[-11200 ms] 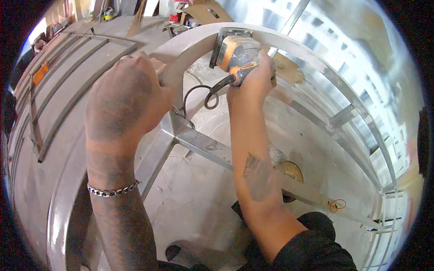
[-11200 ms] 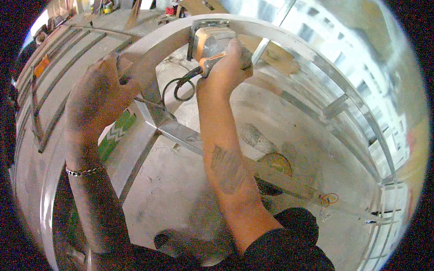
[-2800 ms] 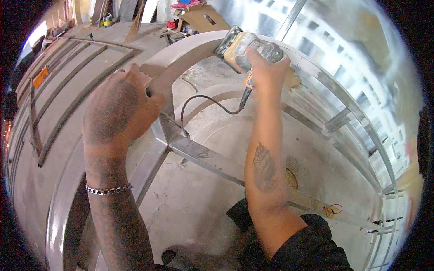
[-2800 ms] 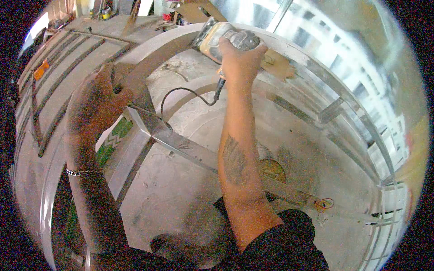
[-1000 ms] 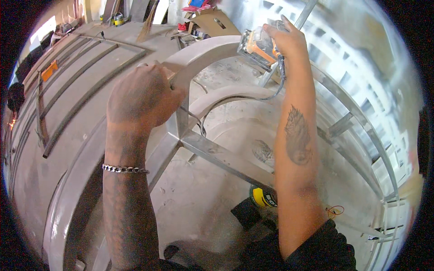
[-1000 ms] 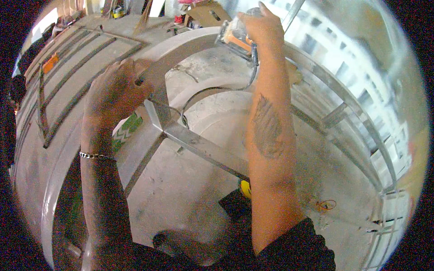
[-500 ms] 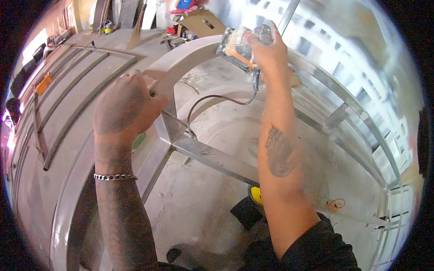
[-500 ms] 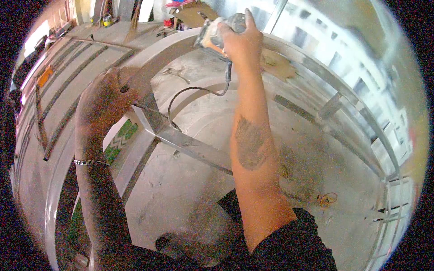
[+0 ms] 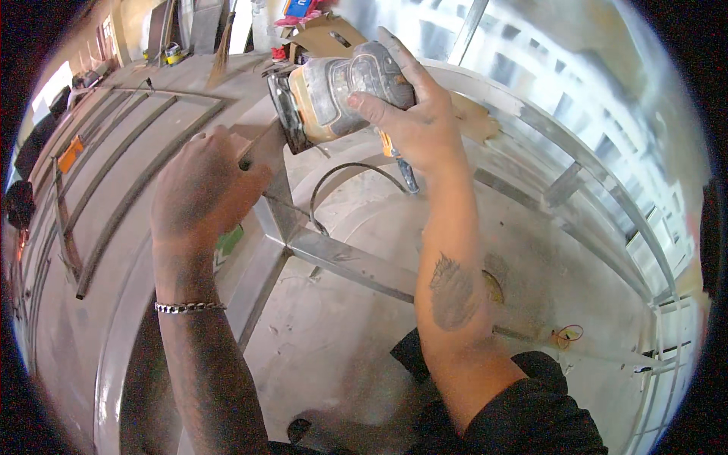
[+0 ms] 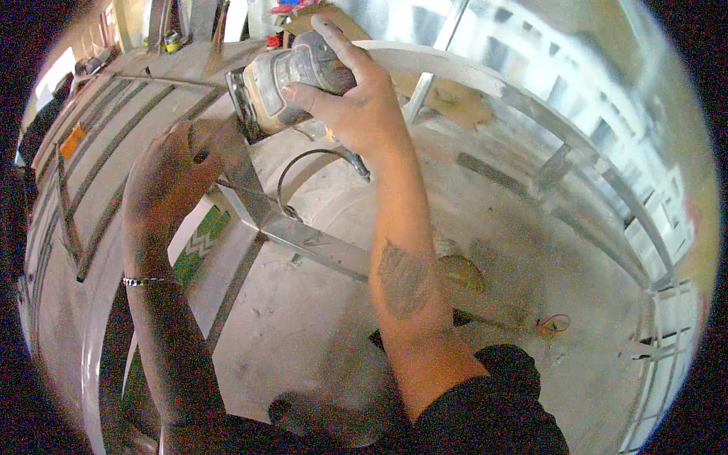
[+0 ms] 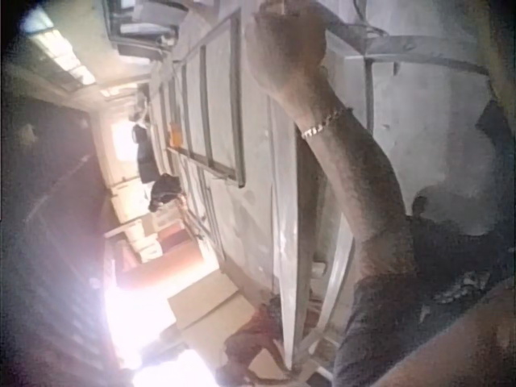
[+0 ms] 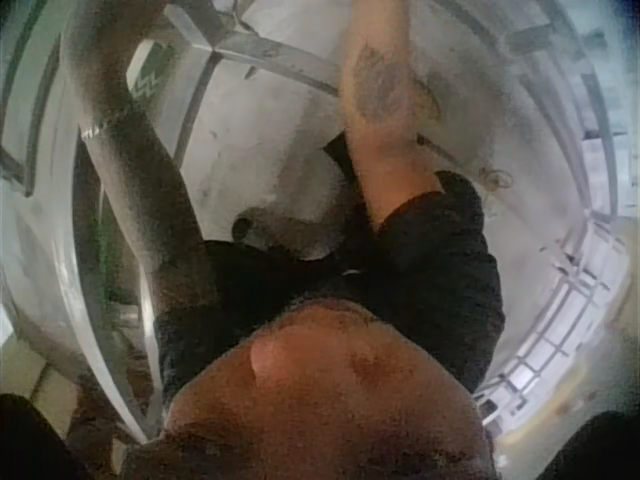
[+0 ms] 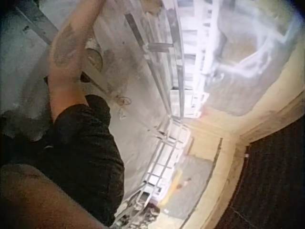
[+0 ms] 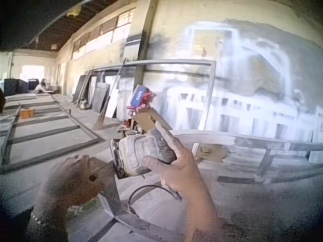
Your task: The person sands a curved frame structure using an electric palm sander.
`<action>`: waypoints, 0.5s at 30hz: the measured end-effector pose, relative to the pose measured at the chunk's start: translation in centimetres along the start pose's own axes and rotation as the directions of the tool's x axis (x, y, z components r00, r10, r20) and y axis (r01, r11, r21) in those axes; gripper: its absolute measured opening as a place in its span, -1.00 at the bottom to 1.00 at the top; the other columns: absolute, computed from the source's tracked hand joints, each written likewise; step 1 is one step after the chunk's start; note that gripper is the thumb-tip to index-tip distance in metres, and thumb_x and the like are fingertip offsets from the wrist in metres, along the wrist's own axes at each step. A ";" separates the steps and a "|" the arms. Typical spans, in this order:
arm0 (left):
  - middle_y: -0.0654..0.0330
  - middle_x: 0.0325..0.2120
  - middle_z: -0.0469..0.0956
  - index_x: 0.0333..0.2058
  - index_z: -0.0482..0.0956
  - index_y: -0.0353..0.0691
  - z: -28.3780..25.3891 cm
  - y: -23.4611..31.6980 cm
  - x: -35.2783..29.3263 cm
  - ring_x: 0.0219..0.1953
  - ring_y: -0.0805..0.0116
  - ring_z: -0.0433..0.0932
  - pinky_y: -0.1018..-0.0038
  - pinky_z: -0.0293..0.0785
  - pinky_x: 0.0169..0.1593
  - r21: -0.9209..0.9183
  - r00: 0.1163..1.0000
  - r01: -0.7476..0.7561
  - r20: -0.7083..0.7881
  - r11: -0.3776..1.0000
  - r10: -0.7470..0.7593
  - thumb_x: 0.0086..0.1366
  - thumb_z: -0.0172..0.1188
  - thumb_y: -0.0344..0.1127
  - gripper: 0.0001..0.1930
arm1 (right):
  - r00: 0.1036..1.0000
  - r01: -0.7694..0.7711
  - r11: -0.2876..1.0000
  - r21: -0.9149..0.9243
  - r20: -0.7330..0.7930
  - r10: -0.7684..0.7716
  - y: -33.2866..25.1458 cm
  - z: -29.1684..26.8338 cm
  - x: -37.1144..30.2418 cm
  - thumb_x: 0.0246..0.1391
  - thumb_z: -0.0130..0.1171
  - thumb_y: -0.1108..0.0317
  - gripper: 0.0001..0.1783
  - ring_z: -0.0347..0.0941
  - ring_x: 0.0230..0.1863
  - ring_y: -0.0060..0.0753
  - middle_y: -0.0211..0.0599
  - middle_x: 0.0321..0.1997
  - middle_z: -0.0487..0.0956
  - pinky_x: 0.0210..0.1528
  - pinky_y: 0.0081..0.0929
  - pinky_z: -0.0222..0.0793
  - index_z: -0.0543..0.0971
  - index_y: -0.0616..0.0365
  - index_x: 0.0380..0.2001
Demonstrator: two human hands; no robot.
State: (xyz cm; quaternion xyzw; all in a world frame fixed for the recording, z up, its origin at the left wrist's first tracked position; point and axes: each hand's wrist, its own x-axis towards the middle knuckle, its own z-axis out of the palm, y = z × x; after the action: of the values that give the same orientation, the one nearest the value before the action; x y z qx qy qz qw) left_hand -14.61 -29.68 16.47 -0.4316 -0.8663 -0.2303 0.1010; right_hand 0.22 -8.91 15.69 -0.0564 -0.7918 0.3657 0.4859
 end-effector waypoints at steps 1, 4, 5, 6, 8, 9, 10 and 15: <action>-0.24 -0.21 0.70 -0.15 0.68 -0.36 0.4 -0.4 0.3 -0.09 -0.15 0.71 0.02 0.59 0.05 0.024 1.000 0.016 0.005 1.000 -0.016 0.15 0.24 -0.07 -0.55 | 0.999 -0.003 1.000 0.020 -0.033 0.004 0.3 0.3 -0.2 -0.05 0.62 0.25 -0.04 0.61 0.10 -0.32 -0.09 0.16 0.65 0.22 -0.33 0.49 0.42 0.01 0.44; -0.24 -0.18 0.70 -0.10 0.65 -0.38 0.6 -0.6 0.3 -0.08 -0.14 0.71 0.01 0.59 0.07 0.039 1.000 0.006 0.002 0.999 -0.006 0.17 0.25 -0.03 -0.50 | 0.992 -0.017 0.999 0.047 -0.127 0.022 1.7 0.7 -0.4 -0.06 0.60 0.24 -0.06 0.62 0.13 -0.19 0.03 0.18 0.62 0.23 -0.27 0.50 0.44 0.04 0.42; -0.24 -0.17 0.70 -0.08 0.63 -0.38 0.5 -0.6 0.3 -0.08 -0.14 0.71 0.01 0.59 0.07 0.029 1.000 -0.016 -0.006 0.999 0.016 0.18 0.26 -0.01 -0.48 | 0.982 -0.027 0.998 0.056 -0.183 0.037 2.5 0.8 -0.4 -0.04 0.59 0.23 -0.07 0.61 0.14 -0.15 0.02 0.19 0.61 0.25 -0.25 0.49 0.44 0.02 0.43; -0.24 -0.17 0.70 -0.08 0.63 -0.38 0.6 -0.6 0.2 -0.08 -0.14 0.71 0.01 0.59 0.07 0.031 1.000 -0.020 -0.005 0.999 0.020 0.18 0.26 -0.01 -0.48 | 0.982 -0.028 0.998 0.056 -0.187 0.038 3.2 0.7 -0.4 -0.04 0.59 0.23 -0.07 0.61 0.14 -0.15 0.02 0.19 0.61 0.25 -0.25 0.49 0.44 0.02 0.43; -0.24 -0.16 0.70 -0.07 0.63 -0.40 0.7 -0.3 0.2 -0.07 -0.14 0.71 0.03 0.59 0.07 0.089 0.998 -0.036 -0.042 0.995 0.040 0.19 0.27 0.02 -0.45 | 0.943 -0.061 0.998 -0.009 -0.328 0.055 4.8 0.4 -0.3 -0.02 0.57 0.22 -0.07 0.54 0.21 -0.07 0.04 0.22 0.56 0.31 -0.19 0.42 0.42 0.00 0.43; -0.24 -0.16 0.70 -0.07 0.63 -0.40 0.6 -0.2 0.2 -0.07 -0.14 0.71 0.03 0.59 0.07 0.095 0.998 -0.035 -0.041 0.995 0.039 0.19 0.27 0.02 -0.45 | 0.943 -0.062 0.998 -0.003 -0.329 0.057 5.6 0.5 -0.3 -0.02 0.57 0.22 -0.07 0.54 0.21 -0.07 0.04 0.22 0.56 0.31 -0.19 0.42 0.42 0.00 0.43; -0.23 -0.16 0.70 -0.07 0.63 -0.40 0.3 -0.1 0.2 -0.07 -0.13 0.71 0.03 0.59 0.07 0.084 1.000 -0.009 -0.014 0.996 0.010 0.18 0.27 0.02 -0.45 | 0.924 -0.059 0.998 -0.004 -0.378 0.053 6.3 0.6 -0.3 0.00 0.55 0.21 -0.06 0.50 0.25 -0.03 0.08 0.25 0.51 0.33 -0.15 0.39 0.38 0.02 0.45; -0.22 -0.16 0.70 -0.06 0.63 -0.40 -0.3 0.8 0.0 -0.06 -0.12 0.71 0.05 0.59 0.07 0.072 0.998 0.051 0.043 0.996 -0.054 0.17 0.29 0.02 -0.44 | 0.840 -0.072 0.997 0.032 -0.537 0.078 9.7 0.4 -0.1 0.03 0.51 0.22 -0.05 0.40 0.30 0.06 0.16 0.29 0.40 0.37 -0.09 0.34 0.30 0.08 0.46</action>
State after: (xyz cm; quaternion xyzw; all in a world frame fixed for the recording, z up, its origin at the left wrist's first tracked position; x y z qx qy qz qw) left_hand -14.00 -29.41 16.96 -0.4099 -0.8870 -0.1922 0.0905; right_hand -2.63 -2.13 9.37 -0.1849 -0.6192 0.3581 0.6740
